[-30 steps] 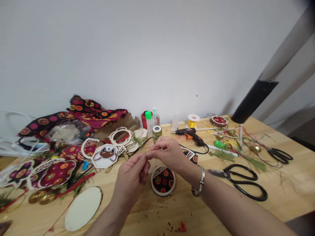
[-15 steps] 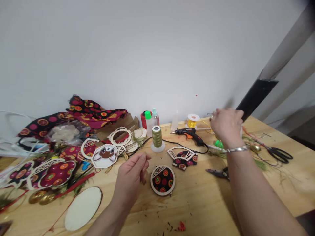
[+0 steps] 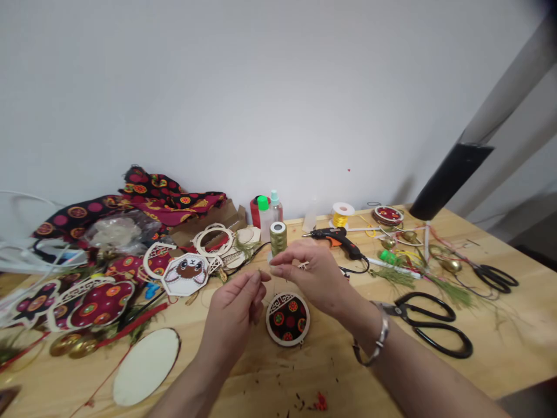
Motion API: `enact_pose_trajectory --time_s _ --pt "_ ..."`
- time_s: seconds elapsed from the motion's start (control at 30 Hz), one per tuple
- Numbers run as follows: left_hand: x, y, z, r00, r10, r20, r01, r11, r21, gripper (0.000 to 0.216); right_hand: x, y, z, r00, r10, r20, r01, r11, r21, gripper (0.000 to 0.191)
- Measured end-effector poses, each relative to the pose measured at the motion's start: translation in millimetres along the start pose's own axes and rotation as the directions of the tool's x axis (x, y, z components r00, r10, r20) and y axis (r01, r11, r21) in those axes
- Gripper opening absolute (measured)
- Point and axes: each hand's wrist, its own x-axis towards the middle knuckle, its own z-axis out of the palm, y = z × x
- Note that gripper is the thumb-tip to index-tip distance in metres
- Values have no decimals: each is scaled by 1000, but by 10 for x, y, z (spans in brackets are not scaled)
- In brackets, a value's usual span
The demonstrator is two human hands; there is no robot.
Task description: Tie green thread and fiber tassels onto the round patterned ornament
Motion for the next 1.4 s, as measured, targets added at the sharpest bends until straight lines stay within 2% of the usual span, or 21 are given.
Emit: enact_pose_trajectory --time_s 0.1,0.23,0.63,0.77,1.0,1.3,1.4 --pt "-2 6 9 1000 -5 16 5 1000 11 27 -68 116 115 999 46 7 -46 997 55 6" --pt "-12 -2 19 999 -33 32 33 999 9 26 -83 174 117 998 61 4 -62 996 58 7" --pt "-26 -13 26 998 -52 34 52 999 -6 26 -70 193 133 999 38 -32 -36 998 61 6" --pt "-19 -23 18 998 -56 40 56 998 -5 28 -80 185 129 999 7 -36 -5 999 49 12" --pt "-19 -39 10 995 -85 43 85 996 8 30 -97 198 122 998 -68 -7 68 998 -8 10" --pt "-6 -43 -1 996 -67 67 63 996 62 28 -89 220 122 998 -65 -17 64 997 -35 8" --pt "-11 -49 1 994 -64 84 57 995 84 28 -84 232 113 998 -62 -20 62 998 -19 19"
